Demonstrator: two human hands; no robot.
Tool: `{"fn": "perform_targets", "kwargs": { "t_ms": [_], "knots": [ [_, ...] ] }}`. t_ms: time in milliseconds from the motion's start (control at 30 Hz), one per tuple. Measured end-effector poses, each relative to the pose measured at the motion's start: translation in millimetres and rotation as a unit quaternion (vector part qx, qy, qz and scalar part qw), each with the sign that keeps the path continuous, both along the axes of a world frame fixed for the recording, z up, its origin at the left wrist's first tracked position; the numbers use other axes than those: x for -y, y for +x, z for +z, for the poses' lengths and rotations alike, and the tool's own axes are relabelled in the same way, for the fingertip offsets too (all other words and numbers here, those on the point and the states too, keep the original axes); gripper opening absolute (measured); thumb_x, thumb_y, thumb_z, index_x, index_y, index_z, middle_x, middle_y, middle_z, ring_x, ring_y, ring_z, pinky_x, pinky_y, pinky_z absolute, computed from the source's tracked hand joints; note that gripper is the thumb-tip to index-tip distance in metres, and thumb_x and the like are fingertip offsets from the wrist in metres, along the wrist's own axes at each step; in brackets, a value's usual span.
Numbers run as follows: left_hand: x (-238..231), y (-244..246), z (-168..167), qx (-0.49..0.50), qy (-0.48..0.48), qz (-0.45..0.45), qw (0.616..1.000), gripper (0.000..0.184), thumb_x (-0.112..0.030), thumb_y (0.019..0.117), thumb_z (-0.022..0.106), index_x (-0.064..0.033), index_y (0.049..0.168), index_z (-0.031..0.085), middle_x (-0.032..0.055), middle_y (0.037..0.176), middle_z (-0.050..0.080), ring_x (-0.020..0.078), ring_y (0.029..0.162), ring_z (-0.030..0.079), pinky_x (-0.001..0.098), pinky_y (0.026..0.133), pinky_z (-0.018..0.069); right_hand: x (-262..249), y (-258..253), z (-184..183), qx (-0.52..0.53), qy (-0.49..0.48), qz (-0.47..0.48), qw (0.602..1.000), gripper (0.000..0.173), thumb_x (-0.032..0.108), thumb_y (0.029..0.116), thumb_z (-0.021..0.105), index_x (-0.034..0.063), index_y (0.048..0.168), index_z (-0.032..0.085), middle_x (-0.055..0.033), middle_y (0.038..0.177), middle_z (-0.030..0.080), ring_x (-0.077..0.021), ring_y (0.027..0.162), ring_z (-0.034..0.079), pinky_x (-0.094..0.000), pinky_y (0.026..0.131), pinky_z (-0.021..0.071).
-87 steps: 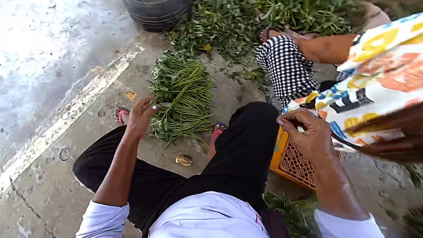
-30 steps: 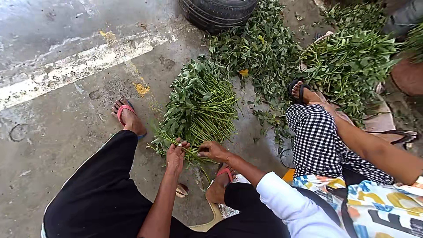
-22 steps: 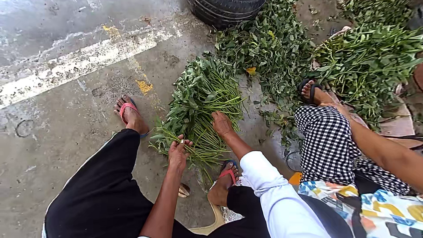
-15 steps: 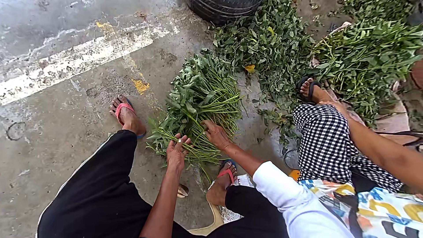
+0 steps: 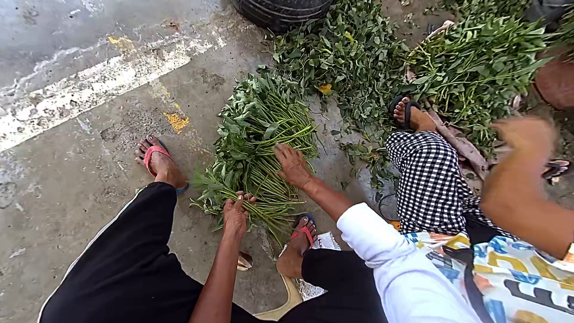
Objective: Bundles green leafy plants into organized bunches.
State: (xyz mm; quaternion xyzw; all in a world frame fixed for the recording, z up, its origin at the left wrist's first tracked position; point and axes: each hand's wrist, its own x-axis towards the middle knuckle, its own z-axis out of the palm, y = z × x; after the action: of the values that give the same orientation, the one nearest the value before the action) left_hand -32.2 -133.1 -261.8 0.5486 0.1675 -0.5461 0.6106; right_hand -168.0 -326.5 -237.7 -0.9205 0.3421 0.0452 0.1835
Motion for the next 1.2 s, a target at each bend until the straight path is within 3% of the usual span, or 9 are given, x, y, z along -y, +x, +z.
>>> {"fn": "perform_targets", "kwargs": {
  "t_ms": [67, 167, 300, 433, 633, 767, 833, 1000, 1200],
  "knots": [
    [0.6, -0.5, -0.4, -0.017, 0.004, 0.003, 1.0, 0.023, -0.01, 0.1118, 0.037, 0.0017, 0.131, 0.043, 0.0199, 0.104, 0.071, 0.0284, 0.088, 0.075, 0.0403, 0.076, 0.0623, 30.1, 4.6, -10.6, -0.034, -0.049, -0.021, 0.998, 0.09, 0.01, 0.0778, 0.087, -0.0003, 0.155, 0.041, -0.0222, 0.163, 0.036, -0.0436, 0.153, 0.029, -0.0715, 0.116, 0.0259],
    [0.5, -1.7, 2.9, -0.034, 0.013, -0.016, 0.999, 0.025, -0.016, 0.113, 0.035, -0.0005, 0.132, 0.039, 0.0215, 0.098, 0.072, 0.0299, 0.085, 0.075, 0.0402, 0.073, 0.0618, 50.6, 6.5, -27.0, -0.086, -0.066, -0.028, 0.994, 0.09, 0.009, 0.0804, 0.084, -0.0009, 0.157, 0.037, -0.0224, 0.164, 0.033, -0.0425, 0.156, 0.022, -0.0721, 0.119, 0.0162],
    [2.7, -3.9, 6.8, -0.043, -0.003, -0.028, 0.999, 0.019, -0.016, 0.1123, 0.038, -0.0025, 0.124, 0.043, 0.0136, 0.086, 0.064, 0.0271, 0.073, 0.07, 0.0426, 0.069, 0.0627, 55.2, 3.0, -42.8, -0.059, -0.123, -0.026, 0.99, 0.057, 0.002, 0.0848, 0.074, -0.004, 0.139, 0.057, -0.0283, 0.14, 0.058, -0.0486, 0.14, 0.046, -0.074, 0.116, 0.0228],
    [1.1, -5.5, 5.6, -0.036, -0.037, -0.043, 0.998, 0.018, -0.004, 0.1076, 0.046, -0.0005, 0.125, 0.047, 0.0121, 0.092, 0.062, 0.0245, 0.075, 0.069, 0.0424, 0.074, 0.0631, 56.2, 4.9, -42.7, -0.069, -0.121, -0.031, 0.99, 0.064, 0.003, 0.085, 0.074, 0.0022, 0.145, 0.054, -0.028, 0.138, 0.058, -0.0497, 0.135, 0.05, -0.0742, 0.116, 0.0234],
    [0.9, -4.9, 2.1, -0.023, -0.043, -0.011, 0.999, 0.024, 0.002, 0.1052, 0.046, 0.0049, 0.128, 0.053, 0.013, 0.097, 0.065, 0.0208, 0.073, 0.068, 0.0374, 0.074, 0.0625, 56.9, 13.2, -25.5, -0.068, -0.083, -0.01, 0.994, 0.038, 0.009, 0.0849, 0.077, -0.0061, 0.119, 0.067, -0.0297, 0.131, 0.061, -0.0506, 0.128, 0.055, -0.0756, 0.114, 0.0232],
    [3.1, -3.3, 3.2, -0.048, -0.05, 0.037, 0.997, 0.022, 0.002, 0.1064, 0.043, 0.0055, 0.126, 0.053, 0.0146, 0.096, 0.067, 0.0248, 0.08, 0.071, 0.041, 0.079, 0.0625, 33.9, 10.2, -4.2, -0.065, 0.021, -0.026, 0.997, 0.036, 0.011, 0.0899, 0.071, -0.0027, 0.122, 0.062, -0.0248, 0.11, 0.071, -0.0431, 0.104, 0.069, -0.0637, 0.101, 0.0417],
    [3.6, -1.6, 4.2, -0.068, -0.06, 0.051, 0.995, 0.023, 0.001, 0.1073, 0.041, 0.0055, 0.127, 0.052, 0.0182, 0.102, 0.07, 0.0283, 0.089, 0.073, 0.0432, 0.083, 0.0617, 11.3, 9.7, 8.3, -0.044, 0.138, -0.097, 0.985, 0.04, 0.011, 0.0948, 0.066, 0.001, 0.134, 0.06, -0.025, 0.116, 0.07, -0.0421, 0.105, 0.069, -0.0612, 0.094, 0.0516],
    [2.7, -2.1, 4.9, -0.088, -0.104, 0.022, 0.99, 0.032, -0.002, 0.1081, 0.04, 0.0041, 0.139, 0.046, 0.0213, 0.121, 0.067, 0.0292, 0.106, 0.07, 0.0441, 0.093, 0.0576, -69.0, -4.2, 6.1, 0.074, 0.403, -0.192, 0.892, 0.039, 0.018, 0.1011, 0.066, 0.0009, 0.134, 0.055, -0.0173, 0.105, 0.067, -0.0215, 0.07, 0.067, -0.0399, 0.069, 0.06],
    [-0.8, -2.6, 5.6, -0.062, -0.097, -0.035, 0.993, 0.031, -0.01, 0.1075, 0.05, 0.0044, 0.135, 0.046, 0.0178, 0.115, 0.067, 0.0228, 0.102, 0.068, 0.0394, 0.092, 0.0573, -115.7, -6.3, 9.2, 0.102, 0.427, -0.1, 0.893, 0.05, 0.029, 0.106, 0.054, 0.0011, 0.147, 0.05, -0.0191, 0.136, 0.063, -0.0227, 0.112, 0.067, -0.0405, 0.1, 0.0525]
  ]
}}
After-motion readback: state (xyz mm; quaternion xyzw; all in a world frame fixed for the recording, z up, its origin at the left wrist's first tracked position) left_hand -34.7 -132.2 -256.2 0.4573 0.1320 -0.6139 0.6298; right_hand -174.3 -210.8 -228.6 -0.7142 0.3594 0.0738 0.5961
